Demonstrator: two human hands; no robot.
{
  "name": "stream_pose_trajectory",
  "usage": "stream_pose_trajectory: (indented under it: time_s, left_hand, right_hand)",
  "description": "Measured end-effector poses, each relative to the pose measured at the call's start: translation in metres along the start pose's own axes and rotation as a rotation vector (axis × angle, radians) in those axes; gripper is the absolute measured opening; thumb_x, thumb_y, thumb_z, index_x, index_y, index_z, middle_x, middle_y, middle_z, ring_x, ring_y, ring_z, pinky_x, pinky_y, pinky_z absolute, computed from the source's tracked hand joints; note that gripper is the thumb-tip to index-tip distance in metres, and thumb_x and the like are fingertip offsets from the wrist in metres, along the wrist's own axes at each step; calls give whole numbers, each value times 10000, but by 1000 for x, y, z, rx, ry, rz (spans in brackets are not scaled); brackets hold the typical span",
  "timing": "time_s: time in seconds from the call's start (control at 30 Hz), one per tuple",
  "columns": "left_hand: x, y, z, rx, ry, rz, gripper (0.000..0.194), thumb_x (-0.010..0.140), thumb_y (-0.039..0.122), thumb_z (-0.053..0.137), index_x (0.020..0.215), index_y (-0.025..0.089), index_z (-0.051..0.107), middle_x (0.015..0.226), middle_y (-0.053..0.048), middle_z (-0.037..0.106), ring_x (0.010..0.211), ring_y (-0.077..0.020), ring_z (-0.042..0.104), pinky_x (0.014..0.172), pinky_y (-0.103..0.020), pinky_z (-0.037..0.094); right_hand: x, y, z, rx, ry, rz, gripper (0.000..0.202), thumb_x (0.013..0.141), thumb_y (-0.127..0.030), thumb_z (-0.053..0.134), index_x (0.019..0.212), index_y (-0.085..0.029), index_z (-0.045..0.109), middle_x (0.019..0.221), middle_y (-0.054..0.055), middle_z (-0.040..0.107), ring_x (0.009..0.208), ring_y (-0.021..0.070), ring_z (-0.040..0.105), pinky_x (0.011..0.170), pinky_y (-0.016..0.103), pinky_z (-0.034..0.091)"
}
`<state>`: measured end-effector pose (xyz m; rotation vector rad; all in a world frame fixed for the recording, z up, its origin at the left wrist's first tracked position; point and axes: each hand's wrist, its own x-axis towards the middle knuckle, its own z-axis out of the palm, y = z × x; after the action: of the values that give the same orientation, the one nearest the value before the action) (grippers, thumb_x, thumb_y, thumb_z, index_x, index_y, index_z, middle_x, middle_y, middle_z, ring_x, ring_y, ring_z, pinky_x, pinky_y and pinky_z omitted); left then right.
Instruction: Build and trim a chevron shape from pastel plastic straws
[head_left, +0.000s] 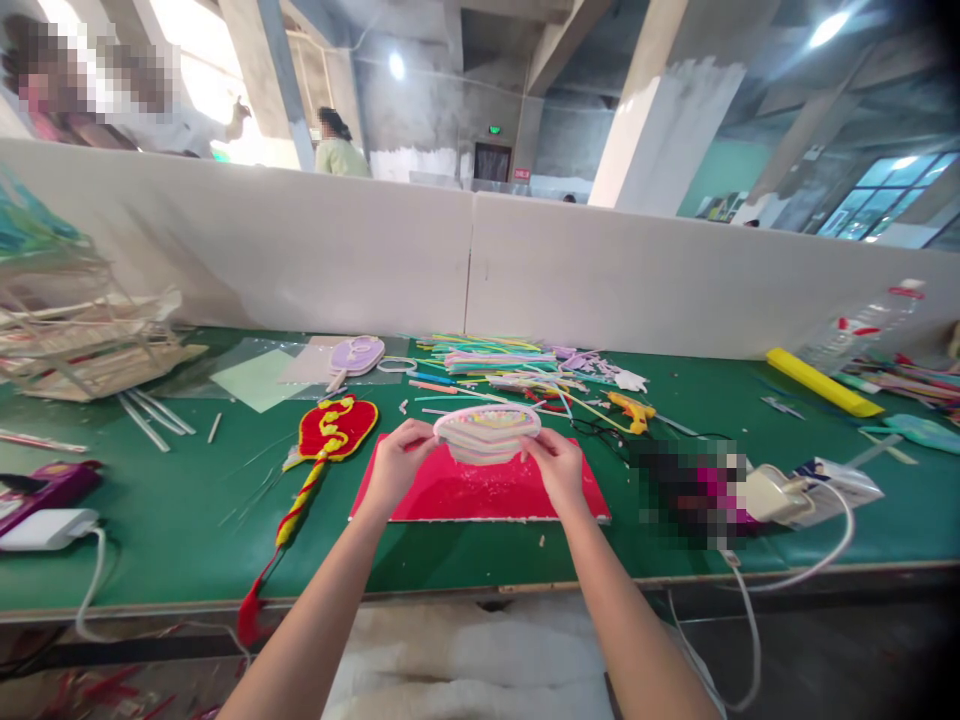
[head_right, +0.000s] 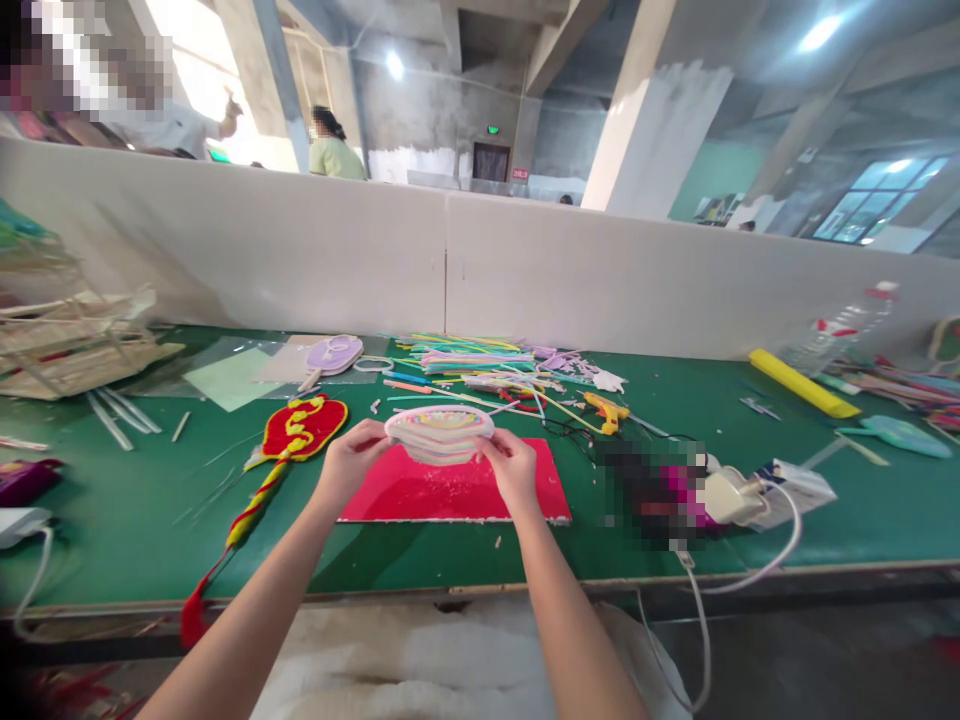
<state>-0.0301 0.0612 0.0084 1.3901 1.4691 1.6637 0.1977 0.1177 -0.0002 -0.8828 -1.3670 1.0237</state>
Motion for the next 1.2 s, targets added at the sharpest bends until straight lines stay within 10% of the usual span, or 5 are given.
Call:
stream_pose_trajectory:
  time_s: [0.23,0.53,1.2]
  left_hand:
    - [5,-9,18,-141,-9,-295,424,571,548,724,673,138,690,551,-20,625,515,-124,549,550,-244,463]
    - [0,-40,30,-238,26,-367,475,517,572,746,672,129,675,521,6,597,491,-99,533,529,-218,448]
    - [-3,-35,36,-318,-45,-415,506,656,564,666,962,164,623,769,-42,688,642,-164,663,566,-254,520]
  right_hand:
    - [8,16,15,260,62,200,250,682,-400,718,695,-176,608,455,-57,490,428,106,490,481,241,429]
    - [6,45,16,269,76,224,304,665,-449,713,706,-176,586,452,-75,439,401,90,449,429,231,385]
    - [6,52,16,102,54,194,348,710,-517,648,726,-174,592,482,-49,508,387,89,455,389,207,355]
